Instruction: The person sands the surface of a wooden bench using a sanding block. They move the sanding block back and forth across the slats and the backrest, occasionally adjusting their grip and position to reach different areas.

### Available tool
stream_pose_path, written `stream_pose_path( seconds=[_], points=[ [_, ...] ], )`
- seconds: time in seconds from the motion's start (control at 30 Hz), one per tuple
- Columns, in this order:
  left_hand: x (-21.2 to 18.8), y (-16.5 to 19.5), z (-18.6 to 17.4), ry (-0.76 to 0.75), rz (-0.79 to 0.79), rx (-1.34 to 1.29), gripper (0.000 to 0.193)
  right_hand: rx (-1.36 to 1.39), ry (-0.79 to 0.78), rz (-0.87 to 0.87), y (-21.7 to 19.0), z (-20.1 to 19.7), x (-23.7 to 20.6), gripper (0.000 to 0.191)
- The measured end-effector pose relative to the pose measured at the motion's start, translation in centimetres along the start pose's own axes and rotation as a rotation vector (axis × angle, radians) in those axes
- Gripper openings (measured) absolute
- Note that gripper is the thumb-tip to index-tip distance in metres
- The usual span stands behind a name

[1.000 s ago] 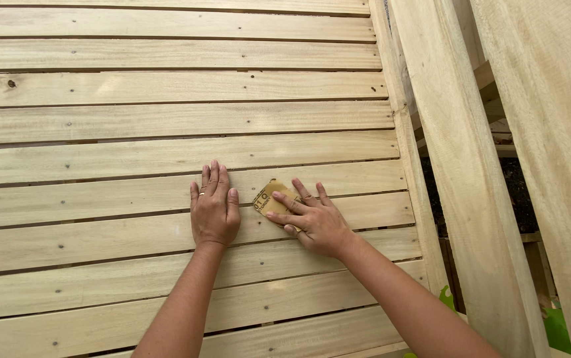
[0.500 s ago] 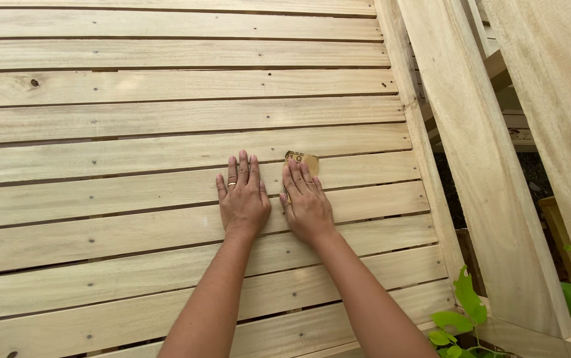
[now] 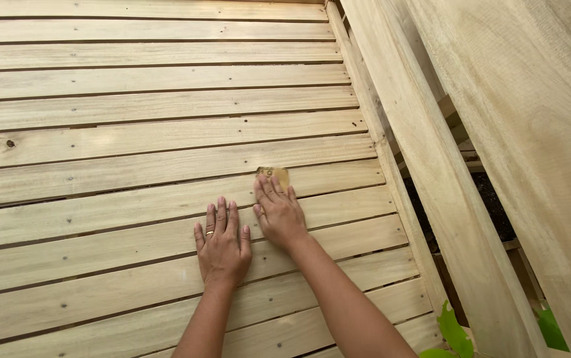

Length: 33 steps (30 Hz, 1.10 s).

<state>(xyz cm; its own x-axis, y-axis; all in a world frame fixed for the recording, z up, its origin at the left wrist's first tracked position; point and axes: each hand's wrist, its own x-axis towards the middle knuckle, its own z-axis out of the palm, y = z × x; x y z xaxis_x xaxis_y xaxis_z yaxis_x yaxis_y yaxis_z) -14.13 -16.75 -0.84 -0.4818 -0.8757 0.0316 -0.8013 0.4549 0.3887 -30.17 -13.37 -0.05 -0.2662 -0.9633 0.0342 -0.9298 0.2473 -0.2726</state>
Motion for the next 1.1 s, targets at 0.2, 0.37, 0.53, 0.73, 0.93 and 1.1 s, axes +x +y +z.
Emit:
stream_pose_path(
  seconds=[0.2, 0.37, 0.53, 0.73, 0.93, 1.1],
  points=[
    [-0.5, -0.5, 0.6, 0.068, 0.023, 0.042, 0.064, -0.042, -0.041, 0.292, 11.7, -6.3, -5.6, 0.056],
    [-0.7, -1.2, 1.7, 0.072, 0.024, 0.084, 0.066, -0.074, 0.116, 0.303, 10.9, -6.0, -5.1, 0.056],
    [-0.1, -2.1, 1.9, 0.138, 0.04, 0.038, 0.054, 0.141, 0.013, -0.186, 4.4, -1.5, -8.6, 0.05],
    [4.3, 6.3, 3.7, 0.076, 0.281, -0.2, 0.058, 0.007, 0.147, 0.272, 18.2, -4.6, -10.8, 0.057],
    [6.4, 14.5, 4.7, -0.211, 0.295, 0.021, 0.069, 0.004, 0.087, 0.378, 18.6, -3.0, -8.2, 0.064],
    [6.2, 14.6, 3.6, -0.333, 0.239, 0.149, 0.072, -0.092, 0.13, 0.383, 18.9, -5.0, -4.5, 0.068]
  ],
)
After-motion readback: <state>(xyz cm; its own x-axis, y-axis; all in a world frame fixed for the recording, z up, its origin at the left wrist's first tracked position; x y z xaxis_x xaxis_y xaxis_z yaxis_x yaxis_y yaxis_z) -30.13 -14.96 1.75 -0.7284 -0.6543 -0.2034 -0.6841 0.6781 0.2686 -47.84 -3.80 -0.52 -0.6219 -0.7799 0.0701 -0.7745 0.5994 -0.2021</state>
